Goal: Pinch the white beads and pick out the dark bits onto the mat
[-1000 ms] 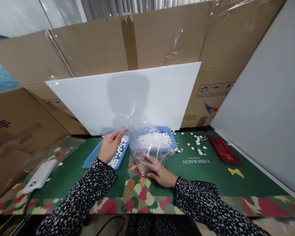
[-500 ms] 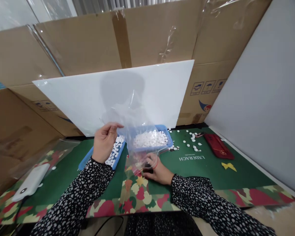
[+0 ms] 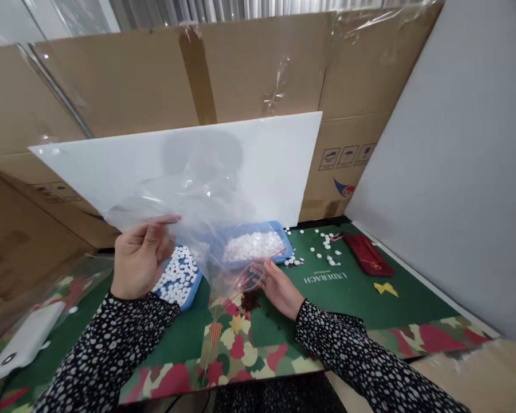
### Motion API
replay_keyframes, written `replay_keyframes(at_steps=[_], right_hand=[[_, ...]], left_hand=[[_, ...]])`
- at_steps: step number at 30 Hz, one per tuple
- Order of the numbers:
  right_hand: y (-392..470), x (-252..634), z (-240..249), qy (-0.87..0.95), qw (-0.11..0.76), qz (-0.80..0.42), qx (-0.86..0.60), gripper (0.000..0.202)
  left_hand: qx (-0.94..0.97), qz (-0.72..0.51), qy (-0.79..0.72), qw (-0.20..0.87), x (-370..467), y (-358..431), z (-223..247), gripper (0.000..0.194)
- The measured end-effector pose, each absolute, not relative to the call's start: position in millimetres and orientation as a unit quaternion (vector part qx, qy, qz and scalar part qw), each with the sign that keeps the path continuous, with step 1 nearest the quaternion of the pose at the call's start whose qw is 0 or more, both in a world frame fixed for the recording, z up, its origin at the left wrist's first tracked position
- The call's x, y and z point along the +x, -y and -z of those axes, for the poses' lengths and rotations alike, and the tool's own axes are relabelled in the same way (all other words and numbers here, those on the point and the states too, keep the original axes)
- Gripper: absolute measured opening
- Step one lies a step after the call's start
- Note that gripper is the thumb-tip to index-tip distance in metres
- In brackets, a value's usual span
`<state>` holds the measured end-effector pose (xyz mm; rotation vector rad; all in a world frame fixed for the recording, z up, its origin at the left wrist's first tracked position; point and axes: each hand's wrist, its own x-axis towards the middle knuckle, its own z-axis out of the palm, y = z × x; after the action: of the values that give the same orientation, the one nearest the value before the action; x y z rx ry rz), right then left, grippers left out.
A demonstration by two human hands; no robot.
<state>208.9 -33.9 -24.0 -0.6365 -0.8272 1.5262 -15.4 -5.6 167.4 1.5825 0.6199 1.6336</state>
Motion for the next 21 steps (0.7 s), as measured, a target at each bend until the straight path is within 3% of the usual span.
replay_keyframes(at_steps=[4, 10, 15, 19, 21], right_hand=[[35, 204, 19, 0.297, 0.626, -0.652, -0.306, 0.037], [32, 213, 4, 0.299, 0.678, -0.584, -0.332, 0.032], [31, 215, -11, 0.328, 0.676, -0.542, -0.376, 0.039], [40, 223, -14, 0.337, 0.640, -0.569, -0.390, 0.042], [50, 231, -17, 0.318, 0.640, -0.611, -0.340, 0.038]], left_hand=[[0.591, -0.628, -0.230, 0.452, -34, 6, -174, 0.033], [0.486, -0.670, -0.252, 0.501, -53, 10, -167, 0.025], [0.483, -0.634, -0.361, 0.484, -54, 15, -143, 0.039], [0.482, -0.623, -0.421, 0.451, -55, 25, -135, 0.023], [0.482, -0.615, -0.447, 0.435, -55, 27, -135, 0.027]])
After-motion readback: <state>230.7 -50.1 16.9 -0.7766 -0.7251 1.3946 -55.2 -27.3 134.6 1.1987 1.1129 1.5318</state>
